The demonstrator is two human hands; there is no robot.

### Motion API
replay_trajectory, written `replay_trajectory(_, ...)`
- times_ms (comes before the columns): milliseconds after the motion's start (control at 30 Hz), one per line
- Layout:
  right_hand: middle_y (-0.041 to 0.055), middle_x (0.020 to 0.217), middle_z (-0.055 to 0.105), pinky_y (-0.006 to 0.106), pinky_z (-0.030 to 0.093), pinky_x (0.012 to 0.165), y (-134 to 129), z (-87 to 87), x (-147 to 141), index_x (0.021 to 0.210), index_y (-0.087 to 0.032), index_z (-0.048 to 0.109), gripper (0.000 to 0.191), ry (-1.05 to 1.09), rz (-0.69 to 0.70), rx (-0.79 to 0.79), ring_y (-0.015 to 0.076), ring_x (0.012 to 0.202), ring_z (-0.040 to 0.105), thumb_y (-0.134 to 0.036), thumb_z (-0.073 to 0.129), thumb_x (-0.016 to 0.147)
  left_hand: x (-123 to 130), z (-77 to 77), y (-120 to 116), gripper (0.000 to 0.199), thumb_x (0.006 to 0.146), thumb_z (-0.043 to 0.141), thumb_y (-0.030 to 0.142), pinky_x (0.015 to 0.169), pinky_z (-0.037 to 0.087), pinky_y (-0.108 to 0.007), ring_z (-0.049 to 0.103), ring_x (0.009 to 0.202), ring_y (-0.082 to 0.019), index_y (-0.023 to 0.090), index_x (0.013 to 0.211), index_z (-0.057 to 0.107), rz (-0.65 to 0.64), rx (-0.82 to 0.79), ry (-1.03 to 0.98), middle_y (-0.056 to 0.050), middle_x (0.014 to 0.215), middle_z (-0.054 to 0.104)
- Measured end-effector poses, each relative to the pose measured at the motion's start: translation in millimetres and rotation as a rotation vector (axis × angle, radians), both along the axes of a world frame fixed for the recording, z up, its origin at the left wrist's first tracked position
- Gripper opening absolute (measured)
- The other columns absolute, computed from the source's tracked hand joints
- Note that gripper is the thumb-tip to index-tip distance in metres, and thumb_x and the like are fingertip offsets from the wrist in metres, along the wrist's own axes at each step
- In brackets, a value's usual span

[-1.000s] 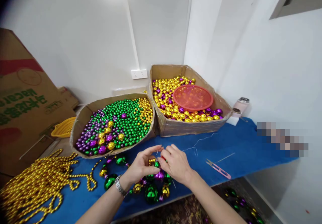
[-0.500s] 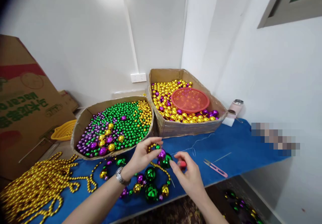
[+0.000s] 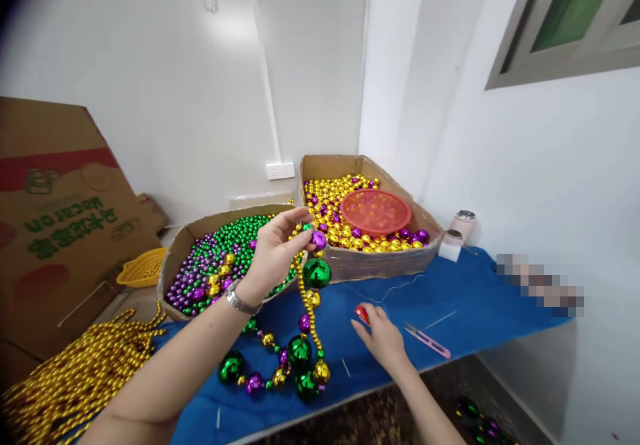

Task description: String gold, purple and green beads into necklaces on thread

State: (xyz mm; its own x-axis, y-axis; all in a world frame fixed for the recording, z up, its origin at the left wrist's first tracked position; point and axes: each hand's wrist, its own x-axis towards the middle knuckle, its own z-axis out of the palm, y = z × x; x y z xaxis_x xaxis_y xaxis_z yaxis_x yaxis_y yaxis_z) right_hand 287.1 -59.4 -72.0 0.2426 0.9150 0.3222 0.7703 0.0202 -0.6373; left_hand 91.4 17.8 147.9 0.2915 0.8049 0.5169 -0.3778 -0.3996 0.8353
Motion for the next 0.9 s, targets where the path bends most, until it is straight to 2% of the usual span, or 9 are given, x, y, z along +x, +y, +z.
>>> replay_trajectory(67,0.0061,0.077,0.062,0.034,0.047,0.062,-1.9,-4.8,2.3,0.088,-0.025,0.064,0.028,0.007,0.031,-0.031,0.0236,0.071,0.063,-0.05,0.054,0.08,-1.8,15.0,-0.2,0.035,0.071,0.069,0.015,0.059,0.057,-0.022,0.062,0.075,-0.011,0.015,0.105,0.06,0.016,0.031,-0.035,-0.006,0.099,0.062)
replay_trajectory(133,0.0087,0.084,0.064,0.037,0.048,0.069,-3.5,3.1,-3.2,0.091,-0.025,0.064,0.029,0.042,0.099,-0.02,0.0264,0.083,0.063,-0.05,0.054,0.08,-3.8,29.2,-0.8,0.035,0.071,0.068,0.014,0.06,0.057,-0.023,0.062,0.076,-0.012,0.014,0.105,0.06,0.036,0.053,-0.059,-0.007,0.099,0.061)
replay_trajectory(200,0.0107,0.102,0.064,0.039,0.048,0.078,-1.1,22.7,-17.1,0.107,-0.026,0.061,0.035,0.106,0.218,0.014,0.0262,0.097,0.06,-0.05,0.05,0.083,-5.6,42.6,-1.9,0.035,0.072,0.067,0.012,0.06,0.057,-0.024,0.062,0.078,-0.013,0.013,0.105,0.059,0.053,0.081,-0.071,-0.007,0.099,0.06)
replay_trajectory(300,0.0098,0.12,0.059,0.036,0.048,0.085,13.8,62.0,-51.2,0.133,-0.026,0.042,0.052,0.23,0.431,0.07,0.0219,0.108,0.057,-0.048,0.047,0.087,-5.9,61.2,-5.2,0.035,0.073,0.065,0.011,0.061,0.057,-0.025,0.062,0.082,-0.015,0.012,0.107,0.058,0.071,0.15,-0.083,-0.008,0.101,0.06)
replay_trajectory(433,0.0107,0.126,0.053,0.037,0.048,0.087,42.3,106.4,-100.2,0.144,-0.022,0.016,0.08,0.4,0.533,0.176,0.0209,0.108,0.057,-0.048,0.058,0.081,-1.9,83.9,-7.1,0.037,0.075,0.063,0.009,0.07,0.057,-0.032,0.062,0.088,-0.019,0.012,0.112,0.056,0.097,0.188,-0.095,-0.009,0.105,0.057)
replay_trajectory(600,0.0012,0.08,0.063,0.029,0.051,0.063,40.2,147.7,-118.6,0.115,-0.022,0.044,0.034,0.578,0.544,0.205,0.0155,0.071,0.062,-0.044,0.046,0.089,-9.1,107.4,20.0,0.046,0.076,0.057,0.001,0.082,0.053,-0.04,0.059,0.099,-0.023,0.01,0.12,0.05,0.181,0.137,-0.119,-0.013,0.12,0.05)
replay_trajectory(700,-0.0016,0.072,0.06,0.028,0.05,0.062,22.3,186.4,-104.8,0.096,-0.023,0.048,0.021,0.647,0.554,0.205,0.0145,0.068,0.061,-0.042,0.049,0.088,-22.8,112.4,47.5,0.051,0.071,0.057,-0.004,0.086,0.051,-0.039,0.058,0.1,-0.022,0.007,0.12,0.049,0.24,0.02,-0.206,-0.016,0.121,0.048)
replay_trajectory(767,-0.0027,0.069,0.059,0.027,0.05,0.059,11.3,220.7,-91.1,0.094,-0.022,0.047,0.019,0.685,0.55,0.21,0.0133,0.064,0.061,-0.039,0.052,0.086,-29.3,109.3,60.9,0.047,0.069,0.059,-0.004,0.084,0.052,-0.035,0.058,0.097,-0.02,0.006,0.114,0.051,0.239,-0.08,-0.262,-0.015,0.115,0.051)
replay_trajectory(900,-0.0037,0.064,0.057,0.021,0.045,0.048,-18.2,299.8,-56.6,0.091,-0.019,0.048,0.017,0.737,0.44,0.26,0.0097,0.054,0.057,-0.019,0.057,0.077,-28.4,90.8,56.7,0.028,0.072,0.067,0.012,0.071,0.054,-0.03,0.062,0.082,-0.016,0.01,0.098,0.058,0.126,-0.18,-0.205,-0.009,0.097,0.061)
